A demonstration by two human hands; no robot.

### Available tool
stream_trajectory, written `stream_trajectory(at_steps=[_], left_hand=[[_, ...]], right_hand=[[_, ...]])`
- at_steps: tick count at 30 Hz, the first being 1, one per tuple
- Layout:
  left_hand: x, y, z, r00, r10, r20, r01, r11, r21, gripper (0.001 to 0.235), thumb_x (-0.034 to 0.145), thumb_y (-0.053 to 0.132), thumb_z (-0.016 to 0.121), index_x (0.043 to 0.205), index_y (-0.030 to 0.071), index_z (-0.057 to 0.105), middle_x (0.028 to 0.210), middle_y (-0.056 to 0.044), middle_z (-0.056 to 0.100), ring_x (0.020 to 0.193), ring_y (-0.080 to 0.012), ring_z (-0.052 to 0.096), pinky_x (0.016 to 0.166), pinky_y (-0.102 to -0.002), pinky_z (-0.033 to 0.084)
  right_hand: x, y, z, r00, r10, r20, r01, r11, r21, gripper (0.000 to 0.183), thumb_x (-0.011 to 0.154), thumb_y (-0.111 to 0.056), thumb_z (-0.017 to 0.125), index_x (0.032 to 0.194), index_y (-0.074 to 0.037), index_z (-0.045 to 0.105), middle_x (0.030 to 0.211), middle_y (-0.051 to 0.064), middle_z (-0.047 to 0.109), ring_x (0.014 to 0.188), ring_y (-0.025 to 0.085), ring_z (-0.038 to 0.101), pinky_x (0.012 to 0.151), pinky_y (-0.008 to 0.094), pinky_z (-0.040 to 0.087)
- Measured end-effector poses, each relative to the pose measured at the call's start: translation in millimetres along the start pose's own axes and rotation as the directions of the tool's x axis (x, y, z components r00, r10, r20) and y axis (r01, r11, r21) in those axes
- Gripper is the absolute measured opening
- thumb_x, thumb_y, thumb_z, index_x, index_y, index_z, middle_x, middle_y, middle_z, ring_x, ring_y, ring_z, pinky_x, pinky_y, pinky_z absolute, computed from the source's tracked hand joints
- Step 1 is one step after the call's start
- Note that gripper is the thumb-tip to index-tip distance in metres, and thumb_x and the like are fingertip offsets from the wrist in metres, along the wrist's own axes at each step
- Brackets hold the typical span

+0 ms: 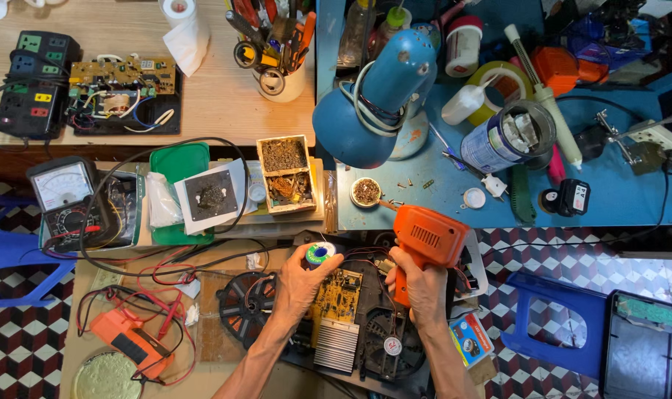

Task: The person uses a heat gun to apply heat to a circuit board and heatsink assembly. They then place a small component onto the board and continue heating the area with the heat gun.

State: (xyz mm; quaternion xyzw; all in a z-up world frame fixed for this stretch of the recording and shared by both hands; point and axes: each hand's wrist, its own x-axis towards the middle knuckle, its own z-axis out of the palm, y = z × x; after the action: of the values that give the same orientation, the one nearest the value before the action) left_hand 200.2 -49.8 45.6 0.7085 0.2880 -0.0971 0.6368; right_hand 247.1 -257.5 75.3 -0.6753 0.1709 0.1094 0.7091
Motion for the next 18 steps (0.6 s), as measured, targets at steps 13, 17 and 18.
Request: stream_trajectory(at_steps=[13,17,18], left_hand=[[16,56,85,0.71,0.704,0.017,-0.677,0.675,0.296,0.056,0.073,0.025,0.088,0.118,0.002,0.064,0.109,-0.014,0.063,0.101,-0.0314,0.065,0.089,-0.04,0.053],[43,72,140,0.586,0.799,0.135,-0.772,0.5,0.393,0.059,0.068,0.023,0.088,0.118,0.004,0.064,0.11,-0.015,0.063,0.104,-0.0336,0.06,0.092,-0.043,0.047],[48,75,151,0.569,0.805,0.168,-0.779,0.463,0.422,0.061,0.065,0.024,0.089,0.117,0.004,0.065,0.108,-0.015,0.062,0.102,-0.0336,0.059,0.091,-0.043,0.045]], right_hand=[[-21,-11,-52,0.965,0.041,-0.261,0.037,0.957,0.287,0.035,0.088,-0.015,0.069,0.117,0.002,0.061,0.084,0.012,0.067,0.049,0.018,0.059,0.039,0.032,0.046],[-29,-14,-81,0.925,0.007,-0.38,0.108,0.954,0.28,0.032,0.091,-0.01,0.066,0.118,0.004,0.059,0.088,0.013,0.068,0.054,0.019,0.062,0.044,0.033,0.049],[-31,-14,-86,0.916,0.009,-0.401,0.114,0.953,0.282,0.032,0.091,-0.009,0.066,0.119,0.004,0.059,0.087,0.014,0.067,0.055,0.019,0.062,0.045,0.033,0.05]])
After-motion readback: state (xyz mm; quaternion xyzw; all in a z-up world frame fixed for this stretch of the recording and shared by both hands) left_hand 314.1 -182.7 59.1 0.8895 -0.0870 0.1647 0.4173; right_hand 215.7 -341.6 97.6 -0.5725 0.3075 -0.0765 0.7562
